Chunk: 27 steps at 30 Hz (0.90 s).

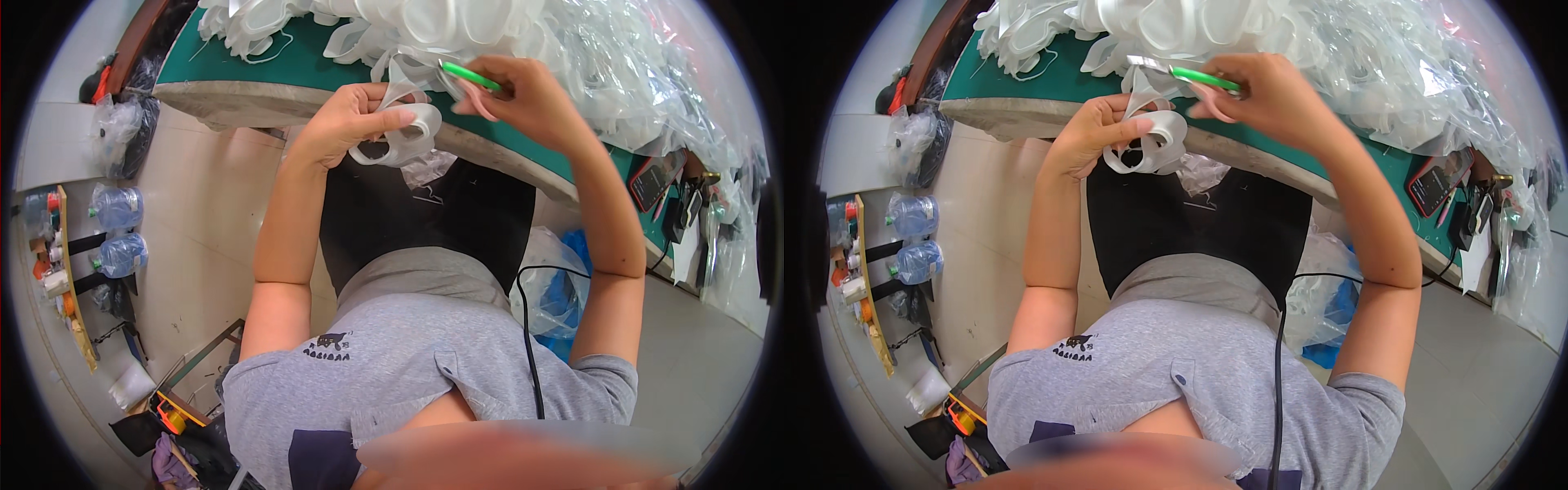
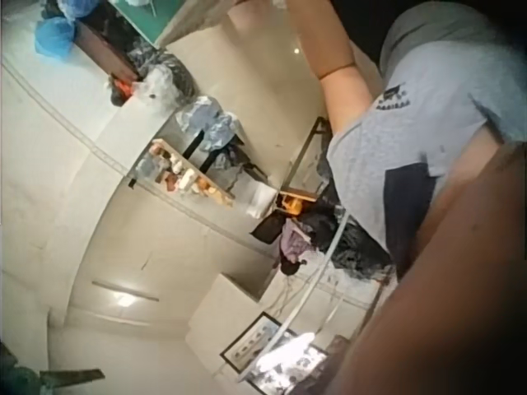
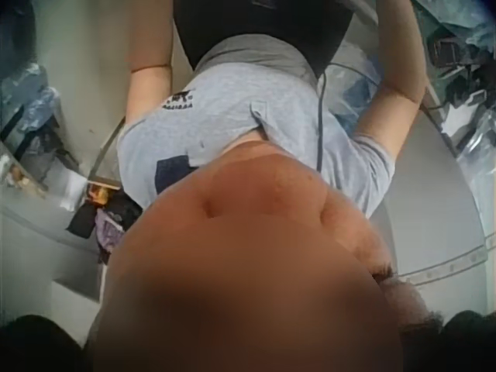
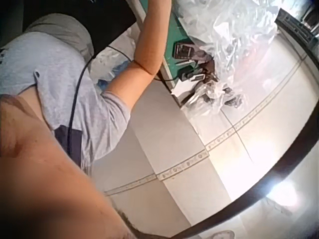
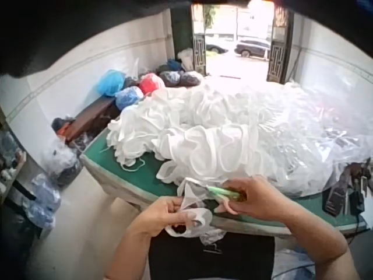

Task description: Trim excess material from white plastic goggle frames using a handheld scraping tool and scissors.

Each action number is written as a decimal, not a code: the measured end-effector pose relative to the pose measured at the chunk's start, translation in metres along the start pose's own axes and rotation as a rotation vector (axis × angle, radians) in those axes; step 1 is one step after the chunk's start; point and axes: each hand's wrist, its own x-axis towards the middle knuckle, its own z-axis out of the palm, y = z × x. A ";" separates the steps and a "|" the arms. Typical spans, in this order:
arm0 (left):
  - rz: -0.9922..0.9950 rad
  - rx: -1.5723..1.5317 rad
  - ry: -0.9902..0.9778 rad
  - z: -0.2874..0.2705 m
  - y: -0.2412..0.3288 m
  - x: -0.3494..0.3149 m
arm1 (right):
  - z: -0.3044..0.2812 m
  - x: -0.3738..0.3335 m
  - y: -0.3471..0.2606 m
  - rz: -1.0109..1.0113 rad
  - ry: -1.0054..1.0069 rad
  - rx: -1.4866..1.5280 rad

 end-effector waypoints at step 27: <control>0.736 0.797 0.459 0.027 -0.001 -0.013 | -0.002 -0.058 0.011 -0.023 0.316 0.949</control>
